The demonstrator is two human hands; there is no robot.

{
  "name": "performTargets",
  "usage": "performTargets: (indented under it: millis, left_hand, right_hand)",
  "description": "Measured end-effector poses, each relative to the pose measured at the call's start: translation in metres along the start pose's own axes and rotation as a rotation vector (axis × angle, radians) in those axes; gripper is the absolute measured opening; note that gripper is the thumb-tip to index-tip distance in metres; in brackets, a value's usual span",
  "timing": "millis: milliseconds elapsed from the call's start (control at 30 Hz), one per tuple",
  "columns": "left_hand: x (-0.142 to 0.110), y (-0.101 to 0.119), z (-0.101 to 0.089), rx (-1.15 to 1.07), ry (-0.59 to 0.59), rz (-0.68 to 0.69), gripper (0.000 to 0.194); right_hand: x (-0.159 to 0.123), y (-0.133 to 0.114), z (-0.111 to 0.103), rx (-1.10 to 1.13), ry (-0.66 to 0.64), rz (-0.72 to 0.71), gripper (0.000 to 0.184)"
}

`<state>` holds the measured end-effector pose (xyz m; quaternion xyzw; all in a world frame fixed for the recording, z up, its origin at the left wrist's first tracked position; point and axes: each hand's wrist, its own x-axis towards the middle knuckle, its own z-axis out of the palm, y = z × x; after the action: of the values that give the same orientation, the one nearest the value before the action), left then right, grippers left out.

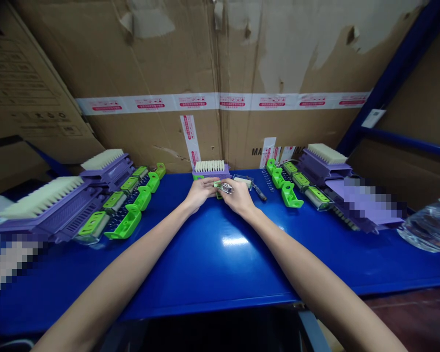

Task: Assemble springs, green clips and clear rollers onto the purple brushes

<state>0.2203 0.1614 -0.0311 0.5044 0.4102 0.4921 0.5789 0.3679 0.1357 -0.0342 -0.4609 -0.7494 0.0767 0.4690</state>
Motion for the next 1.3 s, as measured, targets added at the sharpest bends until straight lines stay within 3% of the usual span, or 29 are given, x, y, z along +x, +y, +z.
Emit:
performTargets:
  millis: [367, 633, 967, 1300]
  left_hand:
    - [-0.004, 0.006, 0.0, -0.014, -0.01, -0.054, 0.028]
    - [0.004, -0.004, -0.003, 0.058, -0.045, 0.02, 0.038]
    - [0.004, -0.002, -0.004, 0.151, -0.113, 0.071, 0.04]
    - [-0.004, 0.012, 0.001, 0.004, -0.027, -0.115, 0.034]
  right_hand:
    - [0.004, 0.004, -0.016, 0.031, -0.199, -0.144, 0.014]
    - [0.001, 0.002, -0.01, 0.001, -0.14, -0.128, 0.014]
    - [-0.001, 0.001, -0.001, -0.085, -0.097, -0.027, 0.011]
    - [0.002, -0.004, -0.007, -0.131, -0.167, -0.072, 0.013]
